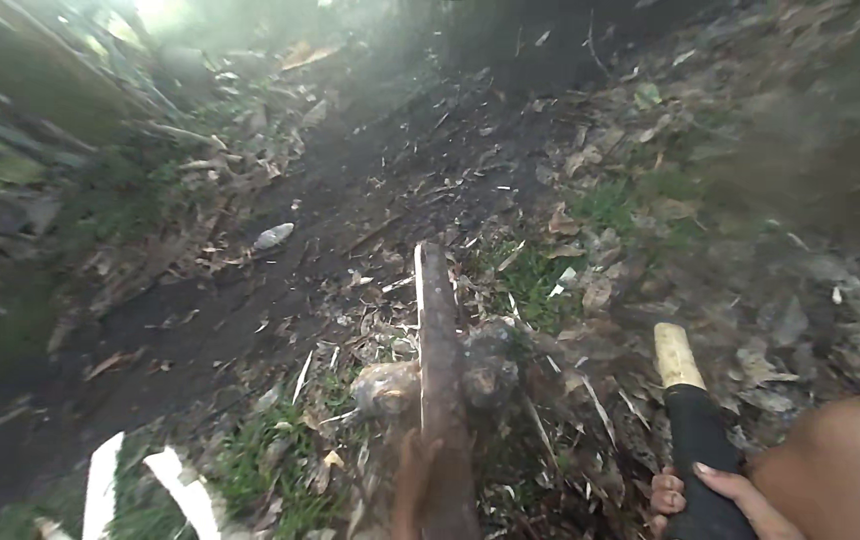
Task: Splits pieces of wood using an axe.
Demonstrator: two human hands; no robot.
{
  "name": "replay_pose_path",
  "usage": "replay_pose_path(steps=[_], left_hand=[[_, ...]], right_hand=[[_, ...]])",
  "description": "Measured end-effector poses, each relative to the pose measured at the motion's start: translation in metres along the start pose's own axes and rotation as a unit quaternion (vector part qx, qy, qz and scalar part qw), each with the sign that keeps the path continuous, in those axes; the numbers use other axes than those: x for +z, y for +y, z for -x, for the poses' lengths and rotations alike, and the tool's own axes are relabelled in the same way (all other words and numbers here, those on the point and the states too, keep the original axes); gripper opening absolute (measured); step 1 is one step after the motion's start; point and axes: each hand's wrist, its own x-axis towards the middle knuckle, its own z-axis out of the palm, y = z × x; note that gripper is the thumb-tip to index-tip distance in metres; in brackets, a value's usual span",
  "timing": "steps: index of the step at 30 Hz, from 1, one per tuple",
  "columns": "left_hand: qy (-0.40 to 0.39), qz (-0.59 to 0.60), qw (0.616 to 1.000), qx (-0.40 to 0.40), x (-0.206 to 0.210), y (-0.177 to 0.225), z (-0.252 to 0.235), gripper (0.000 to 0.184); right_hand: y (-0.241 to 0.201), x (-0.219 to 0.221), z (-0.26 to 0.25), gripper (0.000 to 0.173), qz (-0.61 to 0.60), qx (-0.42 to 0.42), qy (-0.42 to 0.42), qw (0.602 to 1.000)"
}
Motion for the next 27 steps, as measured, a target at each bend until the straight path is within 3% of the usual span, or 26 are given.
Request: replay_pose_path(steps=[3,7,14,21,27], left_hand=[[-0.05,0.102,0.993,-0.021,0.004,-0.012,0.001,0.062],[-0.057,0.103,0.993,-0.031,0.002,-0.012,-0.001,0.069],[0.005,0.131,0.99,-0.047,0.022,0.008,0.022,0.057],[0.086,0.142,0.98,-0.11,0.061,0.022,0.046,0.07],[0.153,0.161,0.959,-0.178,0.098,0.058,0.071,0.077]], right_hand=[[0.001,0.0,0.0,0.031,0.008,-0.003,0.001,1.0],[0.003,0.0,-0.002,0.034,0.004,0.0,-0.001,1.0],[0.009,0.003,-0.005,0.035,0.006,-0.005,0.0,1.0],[0.014,0.008,0.001,0.038,0.105,-0.044,-0.001,0.994],[0.014,0.01,0.0,0.04,0.1,-0.058,-0.013,0.993]])
